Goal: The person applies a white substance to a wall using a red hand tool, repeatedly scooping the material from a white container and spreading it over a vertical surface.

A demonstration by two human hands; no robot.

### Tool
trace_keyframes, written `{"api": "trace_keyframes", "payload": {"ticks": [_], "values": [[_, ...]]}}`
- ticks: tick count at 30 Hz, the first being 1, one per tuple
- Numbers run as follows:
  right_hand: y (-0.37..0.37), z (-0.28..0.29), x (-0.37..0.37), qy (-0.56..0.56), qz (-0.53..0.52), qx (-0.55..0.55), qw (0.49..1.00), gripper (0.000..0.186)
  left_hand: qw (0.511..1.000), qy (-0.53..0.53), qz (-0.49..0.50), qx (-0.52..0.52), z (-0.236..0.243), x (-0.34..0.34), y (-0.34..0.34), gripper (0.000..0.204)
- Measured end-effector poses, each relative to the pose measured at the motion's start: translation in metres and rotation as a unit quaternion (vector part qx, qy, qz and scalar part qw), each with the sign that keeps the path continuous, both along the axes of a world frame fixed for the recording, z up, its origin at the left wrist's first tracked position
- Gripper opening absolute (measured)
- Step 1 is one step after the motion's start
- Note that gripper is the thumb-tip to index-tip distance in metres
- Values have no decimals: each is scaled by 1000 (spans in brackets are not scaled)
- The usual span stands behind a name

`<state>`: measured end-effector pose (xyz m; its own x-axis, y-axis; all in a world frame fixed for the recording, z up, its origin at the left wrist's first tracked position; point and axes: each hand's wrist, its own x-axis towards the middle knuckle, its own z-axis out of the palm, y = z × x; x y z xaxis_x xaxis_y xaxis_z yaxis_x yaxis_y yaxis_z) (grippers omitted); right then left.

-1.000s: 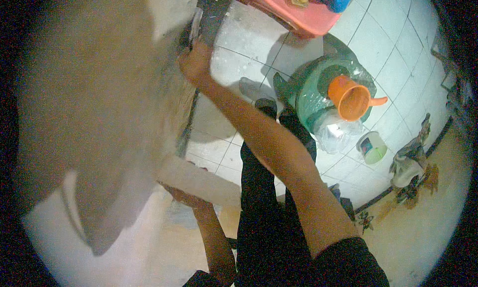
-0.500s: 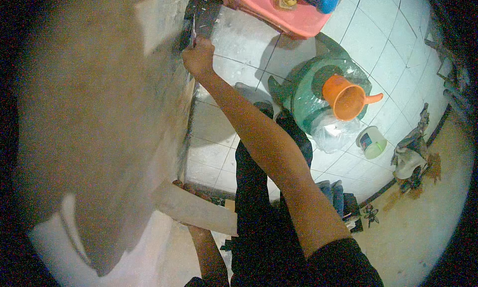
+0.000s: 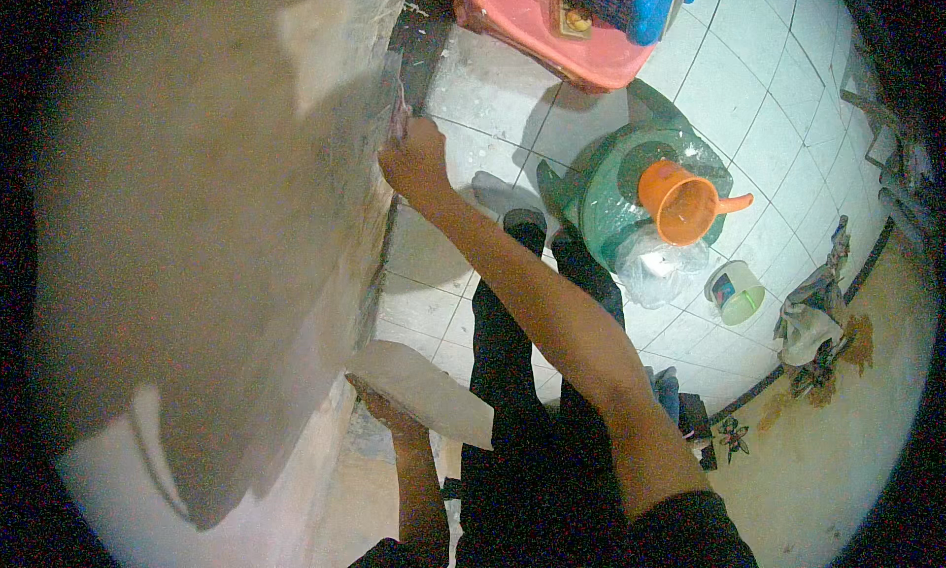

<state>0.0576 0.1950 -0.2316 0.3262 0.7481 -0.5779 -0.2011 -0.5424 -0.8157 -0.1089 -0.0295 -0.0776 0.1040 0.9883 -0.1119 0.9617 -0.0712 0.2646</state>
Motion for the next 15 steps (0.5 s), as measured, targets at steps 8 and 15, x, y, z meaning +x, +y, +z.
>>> {"api": "trace_keyframes", "payload": {"ticks": [8, 15], "values": [[5, 133, -21, -60, 28, 82, 994, 14, 925, -291, 236, -72, -8, -16, -31, 45], [-30, 83, -11, -116, 54, 18, 992, 13, 696, -584, 402, -113, -9, -34, -51, 47]]}}
